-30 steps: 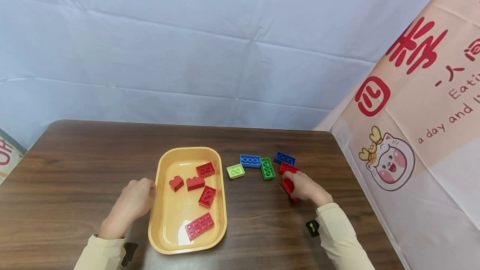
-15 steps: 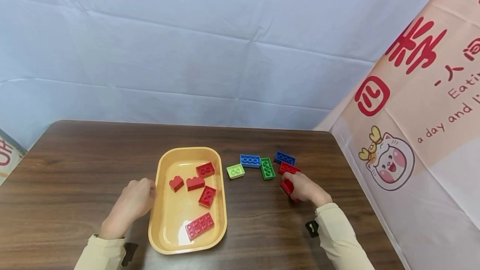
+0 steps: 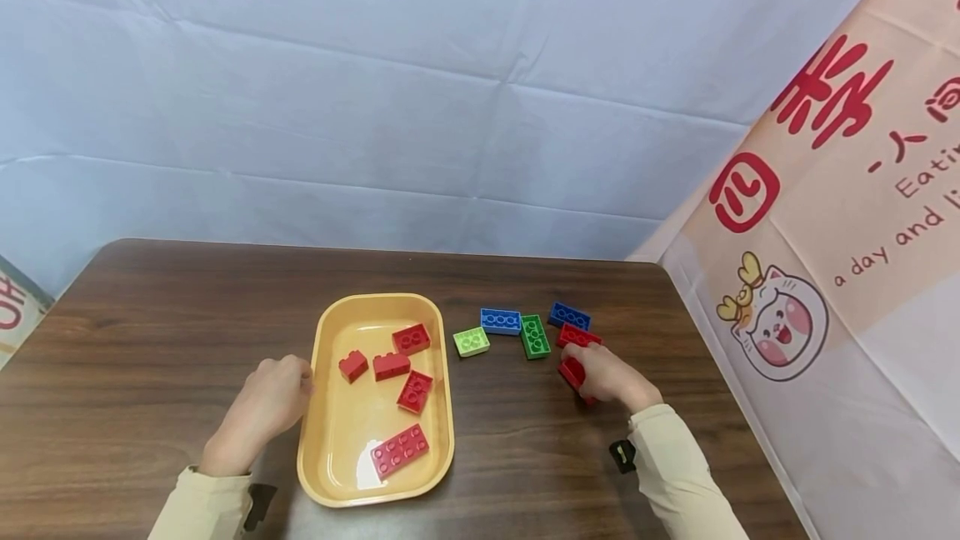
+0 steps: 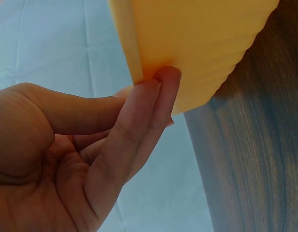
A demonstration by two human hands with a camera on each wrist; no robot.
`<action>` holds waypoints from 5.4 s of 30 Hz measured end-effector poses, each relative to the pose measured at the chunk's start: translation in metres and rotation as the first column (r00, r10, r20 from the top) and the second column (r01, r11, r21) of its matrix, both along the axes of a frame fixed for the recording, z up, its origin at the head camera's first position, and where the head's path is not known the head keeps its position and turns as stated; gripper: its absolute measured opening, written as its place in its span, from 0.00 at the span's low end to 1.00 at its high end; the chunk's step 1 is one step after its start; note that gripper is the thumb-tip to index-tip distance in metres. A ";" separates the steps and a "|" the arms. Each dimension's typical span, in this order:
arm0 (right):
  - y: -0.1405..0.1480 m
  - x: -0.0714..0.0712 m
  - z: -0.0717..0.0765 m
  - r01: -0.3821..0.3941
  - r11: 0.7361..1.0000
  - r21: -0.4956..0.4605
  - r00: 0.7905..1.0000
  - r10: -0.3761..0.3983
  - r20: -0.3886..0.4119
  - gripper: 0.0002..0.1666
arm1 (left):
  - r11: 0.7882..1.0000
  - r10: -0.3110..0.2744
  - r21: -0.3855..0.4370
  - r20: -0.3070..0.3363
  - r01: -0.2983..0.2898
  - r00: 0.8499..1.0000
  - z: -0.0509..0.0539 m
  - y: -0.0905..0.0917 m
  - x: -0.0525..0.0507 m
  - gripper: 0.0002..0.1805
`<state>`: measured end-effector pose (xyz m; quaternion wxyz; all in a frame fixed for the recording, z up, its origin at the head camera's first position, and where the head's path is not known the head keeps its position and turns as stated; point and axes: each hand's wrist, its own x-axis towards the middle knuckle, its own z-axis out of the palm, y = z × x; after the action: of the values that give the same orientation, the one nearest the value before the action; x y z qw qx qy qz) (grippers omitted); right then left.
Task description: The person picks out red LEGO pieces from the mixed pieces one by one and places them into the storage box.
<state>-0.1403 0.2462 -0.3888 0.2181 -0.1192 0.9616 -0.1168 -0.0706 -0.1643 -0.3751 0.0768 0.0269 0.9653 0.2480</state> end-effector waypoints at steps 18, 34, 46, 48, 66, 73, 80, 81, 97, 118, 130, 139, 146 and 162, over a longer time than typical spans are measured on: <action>0.000 -0.001 0.017 -0.021 0.999 -0.038 1.000 0.020 -0.021 0.30 | 1.000 0.008 -0.007 0.018 -0.008 1.000 0.001 0.000 -0.001 0.09; -0.003 -0.001 0.046 -0.055 0.998 -0.024 0.996 0.053 -0.068 0.30 | 1.000 0.009 -0.009 0.022 -0.009 1.000 0.001 0.001 0.000 0.10; -0.006 0.002 0.076 -0.065 0.998 -0.020 0.994 0.063 -0.093 0.30 | 1.000 0.003 -0.013 0.010 -0.003 1.000 0.002 0.000 -0.001 0.10; -0.006 0.002 0.079 -0.064 0.998 -0.025 0.994 0.062 -0.093 0.29 | 1.000 0.003 -0.018 0.010 -0.003 1.000 0.002 0.000 -0.001 0.10; -0.006 0.004 0.098 -0.083 0.996 -0.026 0.990 0.079 -0.119 0.31 | 1.000 0.005 -0.008 0.016 -0.005 1.000 0.001 0.000 0.000 0.11; -0.005 0.004 0.100 -0.092 0.996 -0.021 0.988 0.088 -0.125 0.30 | 1.000 0.006 -0.009 0.018 -0.006 1.000 0.001 0.001 -0.001 0.11; -0.006 0.004 0.102 -0.095 0.995 -0.023 0.989 0.091 -0.120 0.30 | 1.000 0.008 -0.002 0.016 -0.008 1.000 0.000 0.001 -0.001 0.10; -0.006 0.004 0.102 -0.095 0.995 -0.022 0.989 0.092 -0.119 0.30 | 1.000 0.007 -0.003 0.015 -0.007 1.000 -0.001 0.001 -0.001 0.10; -0.007 0.002 0.101 -0.099 0.995 -0.032 0.989 0.095 -0.112 0.30 | 1.000 0.004 -0.012 0.012 -0.004 1.000 0.001 0.000 -0.001 0.10; -0.034 0.002 0.096 -0.135 0.989 -0.063 0.983 0.126 -0.130 0.29 | 1.000 -0.001 -0.010 0.005 0.001 1.000 0.000 0.000 0.000 0.12; -0.051 0.003 0.089 -0.152 0.987 -0.055 0.983 0.145 -0.115 0.31 | 1.000 0.003 -0.004 -0.004 -0.003 1.000 0.000 0.001 0.001 0.13; -0.066 0.005 0.086 -0.161 0.986 -0.032 0.981 0.157 -0.110 0.31 | 1.000 -0.002 0.000 -0.015 0.002 1.000 0.000 0.000 0.001 0.13; -0.076 0.007 0.083 -0.185 0.983 -0.003 0.976 0.183 -0.116 0.30 | 1.000 -0.004 -0.012 -0.024 0.004 1.000 0.000 0.001 0.001 0.12; -0.106 0.008 0.079 -0.208 0.978 0.013 0.974 0.208 -0.093 0.31 | 1.000 0.002 -0.012 -0.021 -0.002 1.000 0.000 0.002 0.000 0.10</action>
<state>-0.1324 0.1406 -0.3101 0.1841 -0.2243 0.9531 -0.0862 -0.0701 -0.1619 -0.3754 0.0664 0.0282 0.9676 0.2420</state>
